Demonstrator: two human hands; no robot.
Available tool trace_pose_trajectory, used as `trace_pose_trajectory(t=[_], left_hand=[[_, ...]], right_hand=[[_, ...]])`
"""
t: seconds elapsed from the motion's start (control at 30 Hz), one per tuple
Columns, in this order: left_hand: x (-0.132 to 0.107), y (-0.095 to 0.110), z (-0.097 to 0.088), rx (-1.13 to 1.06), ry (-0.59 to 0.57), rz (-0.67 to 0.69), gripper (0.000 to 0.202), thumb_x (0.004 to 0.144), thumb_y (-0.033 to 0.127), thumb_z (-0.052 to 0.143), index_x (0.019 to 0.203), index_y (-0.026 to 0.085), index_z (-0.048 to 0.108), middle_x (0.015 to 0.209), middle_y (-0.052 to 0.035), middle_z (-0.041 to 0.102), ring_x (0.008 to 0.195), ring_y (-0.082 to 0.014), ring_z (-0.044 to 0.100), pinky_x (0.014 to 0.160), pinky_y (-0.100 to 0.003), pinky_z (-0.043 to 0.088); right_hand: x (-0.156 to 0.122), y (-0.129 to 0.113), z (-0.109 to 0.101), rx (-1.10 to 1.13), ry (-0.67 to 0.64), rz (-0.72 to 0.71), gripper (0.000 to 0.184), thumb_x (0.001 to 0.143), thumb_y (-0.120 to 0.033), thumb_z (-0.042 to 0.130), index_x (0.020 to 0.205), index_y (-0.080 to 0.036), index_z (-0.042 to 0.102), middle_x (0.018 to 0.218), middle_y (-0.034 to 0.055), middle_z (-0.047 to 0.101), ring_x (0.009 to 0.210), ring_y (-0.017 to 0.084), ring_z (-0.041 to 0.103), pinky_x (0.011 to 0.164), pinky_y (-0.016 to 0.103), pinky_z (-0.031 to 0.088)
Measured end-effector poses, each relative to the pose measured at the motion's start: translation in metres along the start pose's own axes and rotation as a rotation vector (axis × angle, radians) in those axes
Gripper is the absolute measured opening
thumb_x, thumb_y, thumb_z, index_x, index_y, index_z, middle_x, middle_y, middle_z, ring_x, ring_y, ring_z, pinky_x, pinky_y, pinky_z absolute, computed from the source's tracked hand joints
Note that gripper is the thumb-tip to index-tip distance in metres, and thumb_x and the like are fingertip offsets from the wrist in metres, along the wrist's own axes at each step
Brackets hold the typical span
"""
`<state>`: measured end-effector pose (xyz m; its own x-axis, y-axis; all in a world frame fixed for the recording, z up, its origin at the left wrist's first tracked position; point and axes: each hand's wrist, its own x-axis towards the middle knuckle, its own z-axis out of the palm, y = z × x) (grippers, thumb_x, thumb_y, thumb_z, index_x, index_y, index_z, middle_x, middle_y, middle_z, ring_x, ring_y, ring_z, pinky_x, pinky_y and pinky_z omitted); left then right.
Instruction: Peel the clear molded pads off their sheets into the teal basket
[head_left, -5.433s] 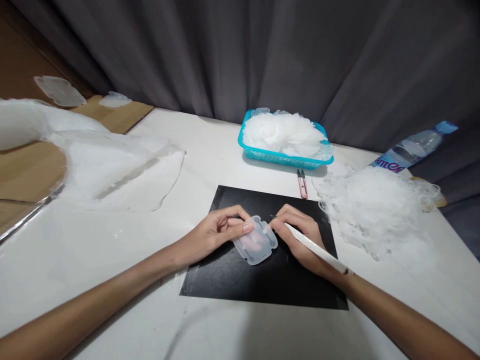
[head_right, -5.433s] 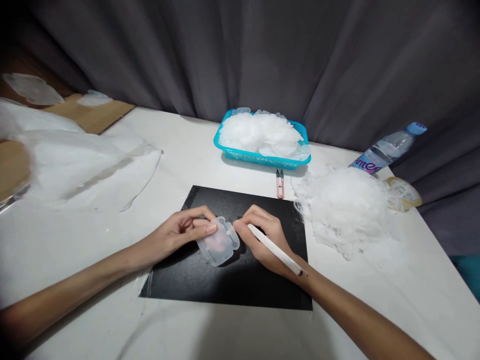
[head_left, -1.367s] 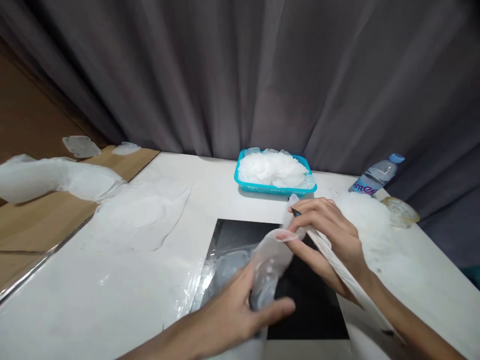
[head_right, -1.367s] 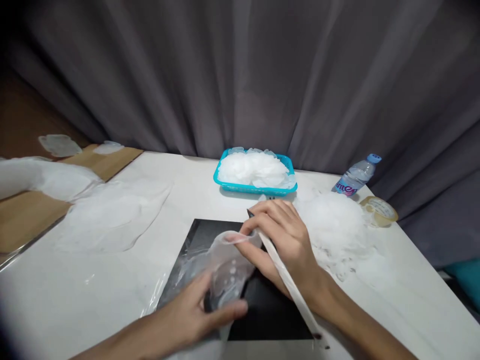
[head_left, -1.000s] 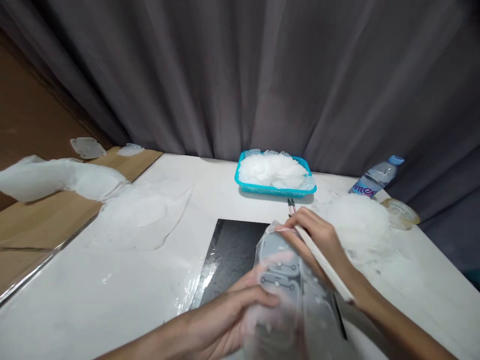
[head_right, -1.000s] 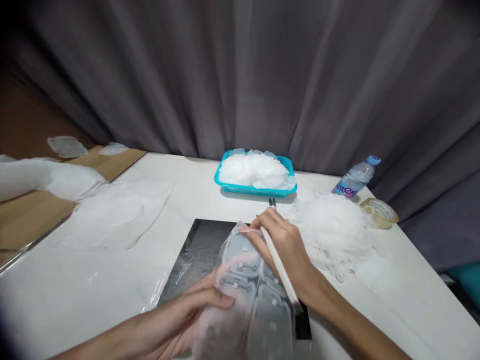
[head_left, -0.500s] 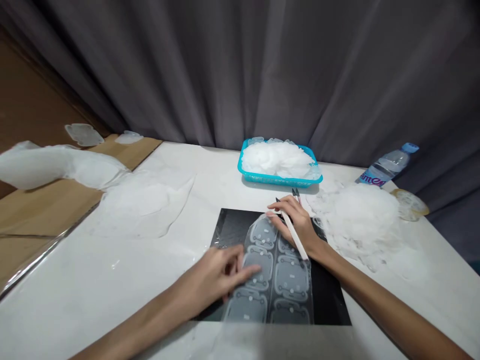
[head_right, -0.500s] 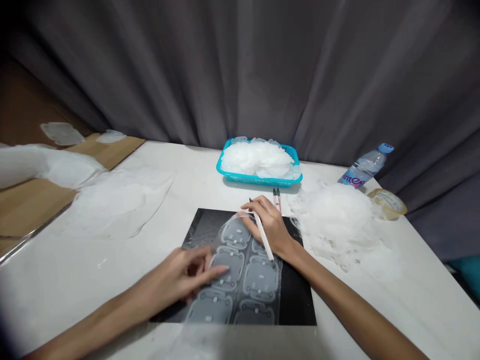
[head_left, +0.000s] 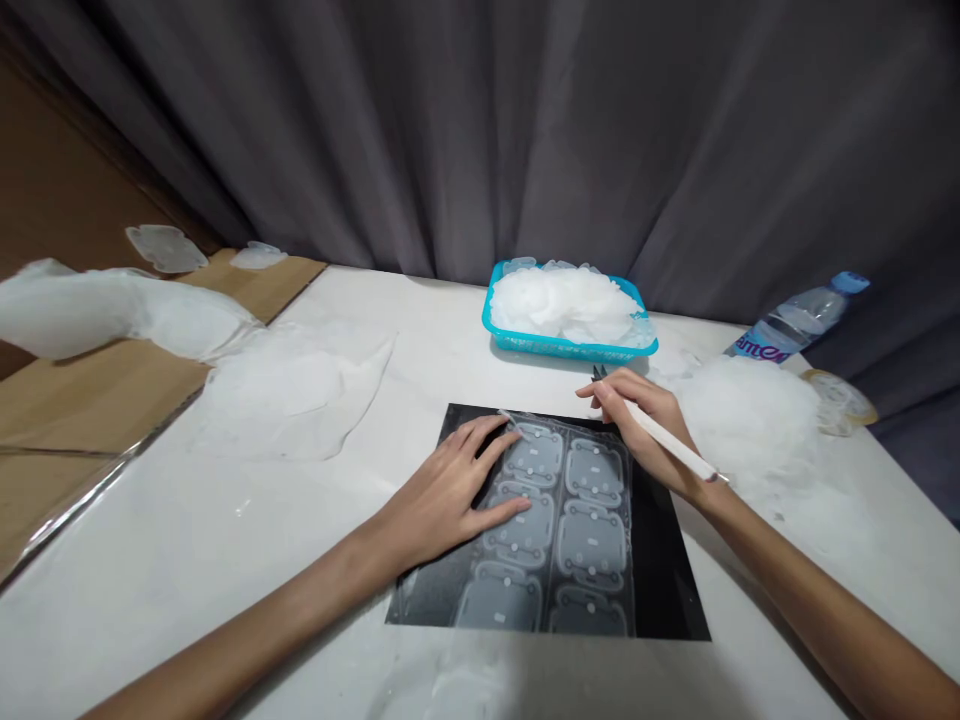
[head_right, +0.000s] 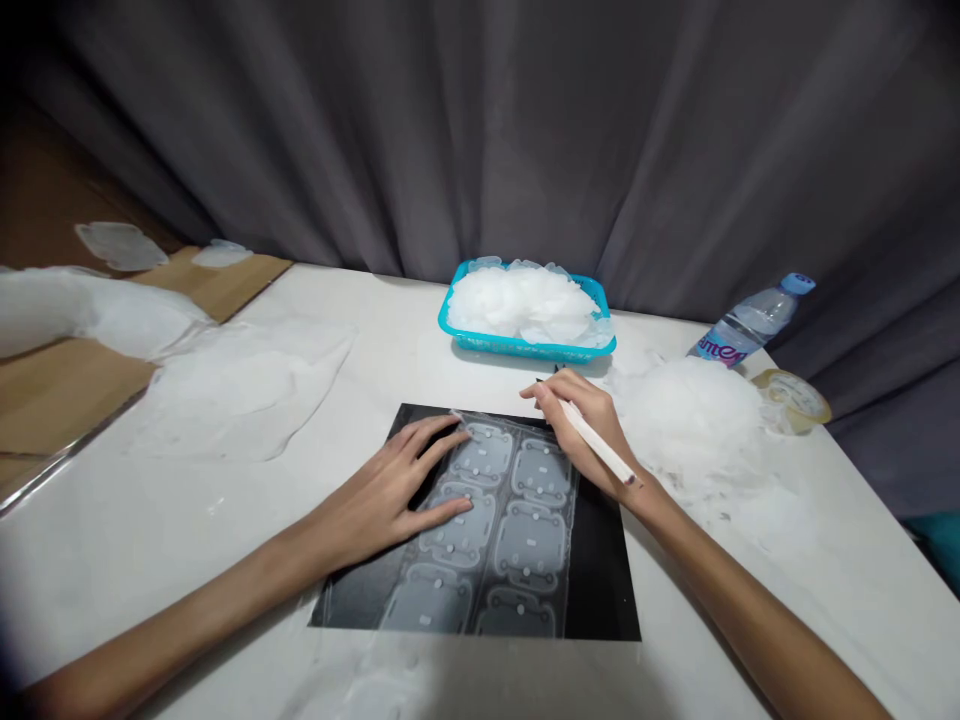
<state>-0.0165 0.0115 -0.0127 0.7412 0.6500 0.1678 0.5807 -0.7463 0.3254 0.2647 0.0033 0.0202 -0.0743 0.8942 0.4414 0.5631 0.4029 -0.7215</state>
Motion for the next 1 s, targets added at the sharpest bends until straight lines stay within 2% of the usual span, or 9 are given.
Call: trace_pose_trajectory(t=[0.1, 0.27, 0.33, 0.43, 0.5, 0.6, 0.73, 0.87, 1.0], left_hand=[[-0.001, -0.001, 0.003, 0.011, 0.027, -0.018, 0.077, 0.098, 0.064, 0.055, 0.157, 0.019, 0.036, 0.16, -0.0169, 0.041, 0.146, -0.0359, 0.041, 0.119, -0.054, 0.041], [0.0, -0.002, 0.004, -0.007, 0.082, -0.072, 0.09, 0.093, 0.069, 0.06, 0.159, 0.014, 0.031, 0.158, -0.0211, 0.042, 0.144, -0.0392, 0.043, 0.117, -0.057, 0.043], [0.0, 0.0, 0.003, -0.01, 0.115, -0.067, 0.088, 0.092, 0.067, 0.062, 0.155, 0.012, 0.034, 0.155, -0.0223, 0.043, 0.142, -0.0386, 0.044, 0.116, -0.056, 0.044], [-0.001, 0.002, 0.001, -0.022, 0.125, 0.024, 0.062, 0.097, 0.055, 0.062, 0.143, 0.016, 0.048, 0.146, -0.0177, 0.053, 0.137, -0.0337, 0.051, 0.114, -0.051, 0.046], [-0.002, 0.003, 0.001, -0.042, 0.084, 0.096, 0.049, 0.102, 0.049, 0.058, 0.14, 0.019, 0.051, 0.142, -0.0141, 0.059, 0.135, -0.0305, 0.054, 0.114, -0.048, 0.047], [-0.001, 0.004, 0.002, -0.053, 0.018, 0.104, 0.052, 0.104, 0.051, 0.054, 0.145, 0.02, 0.048, 0.149, -0.0116, 0.058, 0.138, -0.0292, 0.054, 0.118, -0.049, 0.043], [0.001, 0.006, 0.001, -0.026, 0.01, 0.077, 0.053, 0.104, 0.053, 0.053, 0.144, 0.019, 0.051, 0.153, -0.0107, 0.057, 0.14, -0.0273, 0.055, 0.122, -0.049, 0.039], [0.0, 0.008, -0.001, 0.015, 0.031, 0.075, 0.048, 0.103, 0.052, 0.055, 0.138, 0.019, 0.058, 0.151, -0.01, 0.06, 0.139, -0.0275, 0.057, 0.119, -0.048, 0.041], [-0.005, 0.009, -0.001, 0.044, 0.07, 0.05, 0.052, 0.103, 0.052, 0.055, 0.141, 0.017, 0.056, 0.148, -0.0119, 0.062, 0.137, -0.0284, 0.059, 0.118, -0.048, 0.041]], right_hand=[[-0.005, -0.006, 0.0, 0.011, -0.045, 0.001, 0.029, 0.106, -0.034, 0.051, 0.1, -0.022, 0.077, 0.087, 0.0037, 0.067, 0.083, 0.018, 0.065, 0.081, 0.031, 0.05], [-0.015, -0.024, -0.003, 0.027, -0.562, 0.005, 0.028, 0.108, -0.036, 0.049, 0.129, -0.027, 0.065, 0.107, 0.0034, 0.072, 0.097, 0.018, 0.069, 0.085, 0.028, 0.05], [-0.017, -0.03, -0.005, 0.026, -0.653, 0.058, 0.026, 0.107, -0.038, 0.05, 0.127, -0.027, 0.063, 0.106, 0.002, 0.073, 0.092, 0.017, 0.069, 0.08, 0.027, 0.05], [-0.02, -0.031, -0.006, 0.04, -0.662, 0.064, 0.018, 0.106, -0.039, 0.054, 0.11, -0.024, 0.064, 0.099, 0.0004, 0.073, 0.083, 0.015, 0.068, 0.074, 0.025, 0.048], [-0.022, -0.029, -0.004, 0.003, -0.59, 0.036, 0.018, 0.104, -0.039, 0.058, 0.1, -0.023, 0.065, 0.091, -0.0004, 0.071, 0.08, 0.014, 0.066, 0.073, 0.025, 0.047], [-0.027, -0.026, 0.002, -0.03, -0.473, 0.003, 0.017, 0.101, -0.037, 0.063, 0.094, -0.021, 0.066, 0.088, 0.0005, 0.068, 0.081, 0.015, 0.064, 0.076, 0.026, 0.047], [-0.035, -0.023, 0.013, 0.034, -0.543, -0.073, 0.013, 0.103, -0.032, 0.061, 0.098, -0.021, 0.065, 0.094, 0.0023, 0.067, 0.085, 0.015, 0.064, 0.077, 0.026, 0.049], [-0.042, -0.015, 0.024, 0.033, -0.476, -0.184, 0.013, 0.105, -0.03, 0.057, 0.106, -0.019, 0.064, 0.094, 0.0048, 0.068, 0.085, 0.016, 0.066, 0.079, 0.029, 0.052], [-0.042, -0.012, 0.026, 0.072, -0.446, -0.174, 0.011, 0.104, -0.027, 0.058, 0.108, -0.019, 0.064, 0.097, 0.0052, 0.069, 0.089, 0.016, 0.066, 0.081, 0.029, 0.053]])
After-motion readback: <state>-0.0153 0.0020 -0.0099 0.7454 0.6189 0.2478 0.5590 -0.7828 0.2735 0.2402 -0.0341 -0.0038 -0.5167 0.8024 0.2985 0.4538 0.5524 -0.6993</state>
